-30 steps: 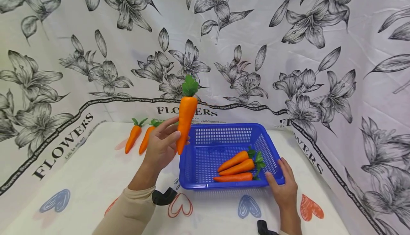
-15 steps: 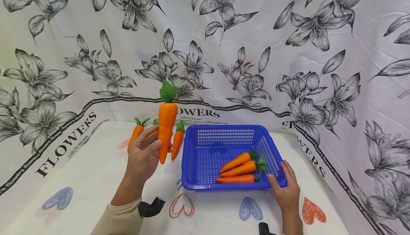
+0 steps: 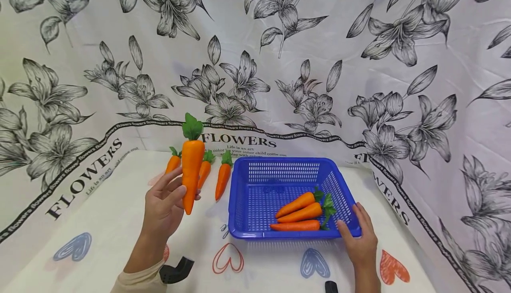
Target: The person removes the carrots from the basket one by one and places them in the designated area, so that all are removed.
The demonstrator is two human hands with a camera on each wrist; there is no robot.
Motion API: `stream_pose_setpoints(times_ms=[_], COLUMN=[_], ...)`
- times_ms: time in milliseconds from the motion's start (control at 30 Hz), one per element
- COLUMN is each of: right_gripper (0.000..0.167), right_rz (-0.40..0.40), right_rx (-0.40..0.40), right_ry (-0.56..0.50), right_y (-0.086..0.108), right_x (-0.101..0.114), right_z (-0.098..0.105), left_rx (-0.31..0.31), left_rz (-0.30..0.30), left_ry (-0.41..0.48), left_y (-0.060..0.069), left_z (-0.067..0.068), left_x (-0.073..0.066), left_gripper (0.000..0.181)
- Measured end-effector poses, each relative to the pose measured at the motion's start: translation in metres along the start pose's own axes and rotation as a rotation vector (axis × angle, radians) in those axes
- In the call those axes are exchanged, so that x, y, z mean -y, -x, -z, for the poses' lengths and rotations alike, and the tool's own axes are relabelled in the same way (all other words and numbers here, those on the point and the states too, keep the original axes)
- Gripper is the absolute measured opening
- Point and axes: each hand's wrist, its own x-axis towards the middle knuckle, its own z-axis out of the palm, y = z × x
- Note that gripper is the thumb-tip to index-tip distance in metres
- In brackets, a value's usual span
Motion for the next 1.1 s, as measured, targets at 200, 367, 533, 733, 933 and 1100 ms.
stream_pose_setpoints(times_ms=[200, 367, 533, 733, 933, 1100], right_gripper=[0.059, 0.058, 0.058, 0.058, 0.057, 0.058], right_rz=[-0.035, -0.031, -0.015, -0.011, 0.005, 0.003], right_rx=[0.009, 0.0, -0.012, -0.004, -0.007, -0.014], right_ry=[0.004, 0.006, 0.006, -0.009, -0.013, -0.002], right_y=[0.0, -0.001, -0.001, -0.001, -0.001, -0.001], right_x=[0.0, -0.001, -0.002, 0.0, 0.001, -0.002], right_z=[-0.001, -0.002, -0.002, -0.001, -0.001, -0.002], left_rx=[-0.037, -0.081, -0.093, -0.099, -0.126, -0.172], left_rz=[0.03, 0.053, 0.06, 0.078, 0.128, 0.202], left_ry=[-0.041, -0.036, -0.029, -0.035, -0.049, -0.099], left_y=[0.009, 0.015, 0.018, 0.02, 0.022, 0.025], left_z=[0.009, 0.015, 0.019, 0.022, 0.024, 0.027], left_x=[0.001, 0.003, 0.006, 0.01, 0.015, 0.02], left_gripper=[0.04, 0.038, 0.039, 0.039, 0.04, 0.044])
